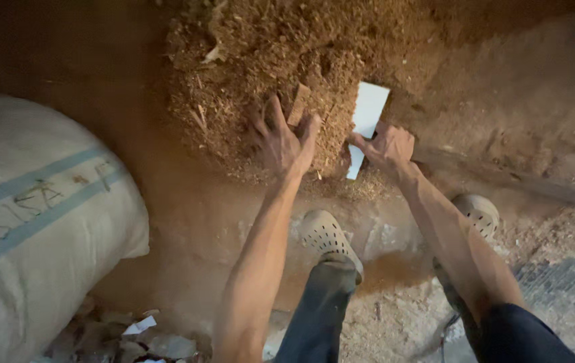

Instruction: The person scoops sawdust from the floor into a large white sack using a white rectangular scoop. The person repeatedly lifts the scoop and pours the sawdust into the sack.

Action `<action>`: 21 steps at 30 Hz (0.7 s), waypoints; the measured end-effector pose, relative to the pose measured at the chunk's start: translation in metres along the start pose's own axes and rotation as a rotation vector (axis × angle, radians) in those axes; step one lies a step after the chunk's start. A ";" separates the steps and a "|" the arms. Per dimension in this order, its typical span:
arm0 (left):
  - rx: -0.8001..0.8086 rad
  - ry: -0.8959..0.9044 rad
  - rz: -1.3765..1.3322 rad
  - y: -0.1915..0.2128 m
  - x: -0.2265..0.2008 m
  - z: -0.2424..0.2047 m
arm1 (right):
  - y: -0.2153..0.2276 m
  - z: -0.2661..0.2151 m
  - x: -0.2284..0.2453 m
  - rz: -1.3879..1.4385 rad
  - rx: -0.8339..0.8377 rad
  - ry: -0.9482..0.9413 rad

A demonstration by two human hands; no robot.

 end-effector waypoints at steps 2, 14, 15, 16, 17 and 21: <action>0.037 0.000 -0.104 0.008 0.004 -0.012 | 0.004 -0.004 0.002 -0.029 0.039 -0.046; -0.516 -0.179 -0.419 0.228 0.000 -0.277 | 0.154 -0.124 0.113 0.057 -0.075 0.060; -0.521 -0.164 -0.426 0.246 -0.002 -0.298 | 0.173 -0.135 0.125 0.031 -0.047 0.034; -0.543 -0.129 -0.441 0.263 -0.001 -0.321 | 0.191 -0.153 0.133 0.004 -0.021 0.007; -0.568 -0.090 -0.457 0.278 0.003 -0.349 | 0.212 -0.174 0.144 0.005 -0.024 0.000; -0.607 0.075 -0.472 0.337 0.017 -0.437 | 0.292 -0.240 0.201 -0.013 0.018 -0.039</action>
Point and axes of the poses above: each hand's wrist, its own z-axis towards the middle knuckle, its own y-axis out of the back of the hand, x = y × z, the point moved 9 cm from there along z, towards the middle knuckle, and after that the axes turned 8 degrees about z, right-handed, at the moved point
